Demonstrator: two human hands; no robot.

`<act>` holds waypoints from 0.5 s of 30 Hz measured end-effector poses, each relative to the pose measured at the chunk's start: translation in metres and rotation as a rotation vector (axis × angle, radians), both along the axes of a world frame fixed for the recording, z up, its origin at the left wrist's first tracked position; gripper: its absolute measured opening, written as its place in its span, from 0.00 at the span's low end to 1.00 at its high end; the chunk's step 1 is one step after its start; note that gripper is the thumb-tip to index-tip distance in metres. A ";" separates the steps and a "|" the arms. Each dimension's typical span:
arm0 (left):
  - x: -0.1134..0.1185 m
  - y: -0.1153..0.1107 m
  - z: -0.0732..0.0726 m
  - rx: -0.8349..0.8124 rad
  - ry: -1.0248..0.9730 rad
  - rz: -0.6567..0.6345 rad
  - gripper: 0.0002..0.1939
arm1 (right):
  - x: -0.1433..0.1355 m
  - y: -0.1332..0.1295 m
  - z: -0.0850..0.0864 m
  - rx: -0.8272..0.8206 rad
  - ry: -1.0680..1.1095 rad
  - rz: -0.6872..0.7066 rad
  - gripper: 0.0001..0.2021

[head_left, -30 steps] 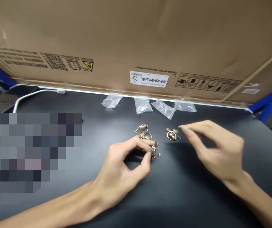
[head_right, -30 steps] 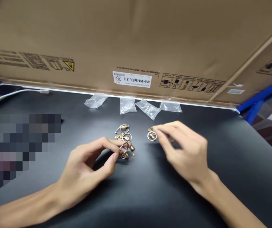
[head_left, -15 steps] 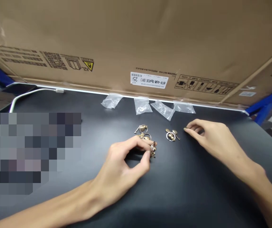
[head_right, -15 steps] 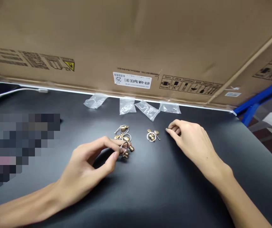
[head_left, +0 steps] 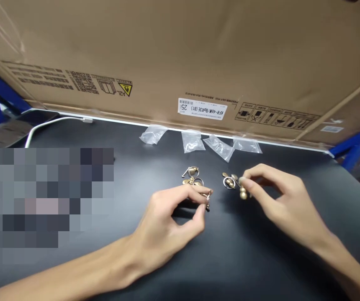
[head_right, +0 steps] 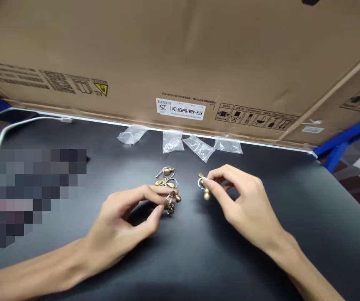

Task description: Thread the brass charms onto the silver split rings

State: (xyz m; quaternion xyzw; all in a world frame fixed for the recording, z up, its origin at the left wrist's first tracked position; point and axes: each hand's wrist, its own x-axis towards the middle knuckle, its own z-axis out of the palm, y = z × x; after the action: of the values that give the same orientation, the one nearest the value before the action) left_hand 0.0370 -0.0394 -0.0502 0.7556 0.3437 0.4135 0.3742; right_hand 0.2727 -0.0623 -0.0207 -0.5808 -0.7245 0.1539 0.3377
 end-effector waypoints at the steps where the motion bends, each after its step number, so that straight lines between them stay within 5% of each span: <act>1: 0.000 0.000 0.000 0.028 0.004 -0.003 0.05 | -0.006 -0.003 -0.002 0.041 0.014 0.015 0.07; 5: 0.000 -0.002 -0.001 0.137 0.023 -0.019 0.06 | -0.027 -0.016 -0.012 0.182 0.050 0.054 0.04; 15: 0.001 -0.007 -0.007 0.229 0.039 -0.050 0.07 | -0.048 -0.025 -0.019 0.197 0.146 0.118 0.04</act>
State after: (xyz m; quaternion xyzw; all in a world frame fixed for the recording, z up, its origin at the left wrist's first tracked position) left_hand 0.0384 -0.0460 -0.0572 0.8098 0.2823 0.4256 0.2889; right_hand 0.2243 -0.0869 -0.0401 -0.4884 -0.7426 0.1435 0.4353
